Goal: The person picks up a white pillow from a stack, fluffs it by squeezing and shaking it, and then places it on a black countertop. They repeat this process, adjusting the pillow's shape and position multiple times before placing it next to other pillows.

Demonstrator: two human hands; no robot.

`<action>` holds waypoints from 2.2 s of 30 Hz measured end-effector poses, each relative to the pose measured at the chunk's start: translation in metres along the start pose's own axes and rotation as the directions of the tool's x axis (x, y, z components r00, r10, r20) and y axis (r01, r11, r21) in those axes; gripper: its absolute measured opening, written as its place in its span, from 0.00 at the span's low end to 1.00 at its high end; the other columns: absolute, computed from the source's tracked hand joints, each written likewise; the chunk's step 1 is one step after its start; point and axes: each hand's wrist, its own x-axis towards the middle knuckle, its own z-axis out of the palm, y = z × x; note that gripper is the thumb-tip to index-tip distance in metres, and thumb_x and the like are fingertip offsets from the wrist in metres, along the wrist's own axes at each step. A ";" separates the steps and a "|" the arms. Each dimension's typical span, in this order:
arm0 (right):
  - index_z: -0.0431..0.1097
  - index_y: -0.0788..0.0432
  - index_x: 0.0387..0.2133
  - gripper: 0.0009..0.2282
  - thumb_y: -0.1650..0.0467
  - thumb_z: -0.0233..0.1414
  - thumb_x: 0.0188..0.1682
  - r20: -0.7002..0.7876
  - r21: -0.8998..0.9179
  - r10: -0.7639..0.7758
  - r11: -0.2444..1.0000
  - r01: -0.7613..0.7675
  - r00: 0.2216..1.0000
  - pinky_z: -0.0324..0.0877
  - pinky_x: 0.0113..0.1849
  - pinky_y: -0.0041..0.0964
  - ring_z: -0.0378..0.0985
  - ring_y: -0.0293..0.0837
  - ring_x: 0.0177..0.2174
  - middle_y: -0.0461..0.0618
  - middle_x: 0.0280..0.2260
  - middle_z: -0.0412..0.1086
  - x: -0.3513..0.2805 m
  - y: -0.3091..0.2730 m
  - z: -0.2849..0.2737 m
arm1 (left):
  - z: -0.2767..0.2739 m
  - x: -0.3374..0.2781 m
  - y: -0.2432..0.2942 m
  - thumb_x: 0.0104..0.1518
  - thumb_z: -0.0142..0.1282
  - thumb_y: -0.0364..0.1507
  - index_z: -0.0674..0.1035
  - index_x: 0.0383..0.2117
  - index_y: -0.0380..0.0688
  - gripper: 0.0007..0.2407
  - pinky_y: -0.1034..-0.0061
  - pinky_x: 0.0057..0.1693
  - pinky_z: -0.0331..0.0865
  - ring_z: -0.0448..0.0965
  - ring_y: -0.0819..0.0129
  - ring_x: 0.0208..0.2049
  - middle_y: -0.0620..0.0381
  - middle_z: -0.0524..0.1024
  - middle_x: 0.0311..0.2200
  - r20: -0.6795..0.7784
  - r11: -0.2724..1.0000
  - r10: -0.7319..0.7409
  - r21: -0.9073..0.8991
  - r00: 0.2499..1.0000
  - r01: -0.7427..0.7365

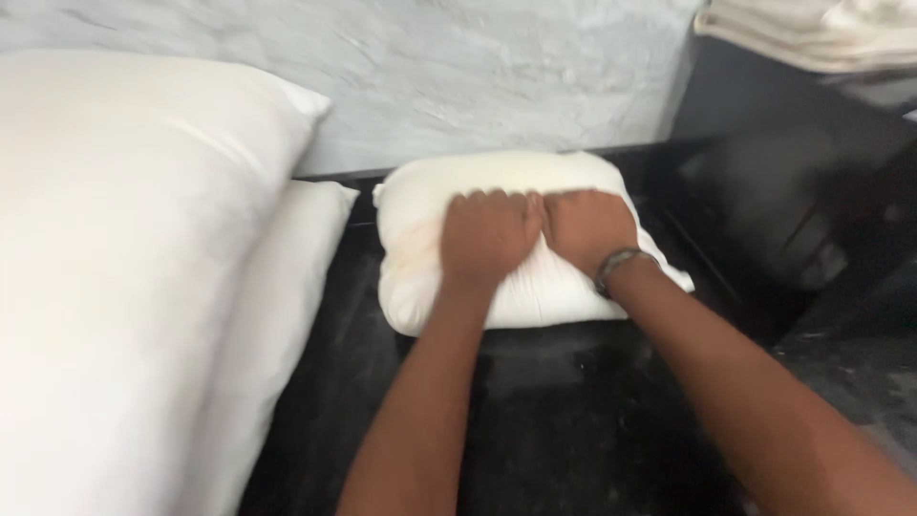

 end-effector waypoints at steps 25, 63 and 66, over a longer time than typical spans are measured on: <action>0.60 0.64 0.12 0.27 0.69 0.50 0.66 -0.198 0.776 0.465 0.613 -0.152 0.863 0.52 0.26 0.32 0.53 0.28 0.18 0.35 0.14 0.56 -0.191 0.084 -0.061 | -0.185 -0.068 0.079 0.55 0.60 0.48 0.52 0.72 0.52 0.40 0.45 0.63 0.56 0.55 0.37 0.67 0.35 0.48 0.69 0.592 0.195 -0.439 -0.672 0.676 0.715; 0.80 0.61 0.35 0.28 0.55 0.35 0.61 0.183 0.070 0.575 0.801 -0.594 0.797 0.76 0.41 0.52 0.82 0.63 0.27 0.65 0.25 0.78 -0.112 0.041 -0.073 | 0.001 -0.064 -0.171 0.57 0.45 0.25 0.59 0.68 0.75 0.31 0.36 0.64 0.51 0.63 0.44 0.62 0.45 0.59 0.64 0.676 0.743 -0.555 0.141 0.484 0.654; 0.79 0.61 0.36 0.28 0.55 0.34 0.62 0.231 0.058 0.619 0.761 -0.646 0.751 0.77 0.40 0.51 0.84 0.62 0.25 0.65 0.23 0.79 -0.110 0.042 -0.072 | 0.004 -0.066 -0.174 0.59 0.44 0.26 0.62 0.67 0.77 0.29 0.37 0.64 0.55 0.66 0.45 0.62 0.46 0.65 0.61 0.678 0.751 -0.528 0.092 0.511 0.654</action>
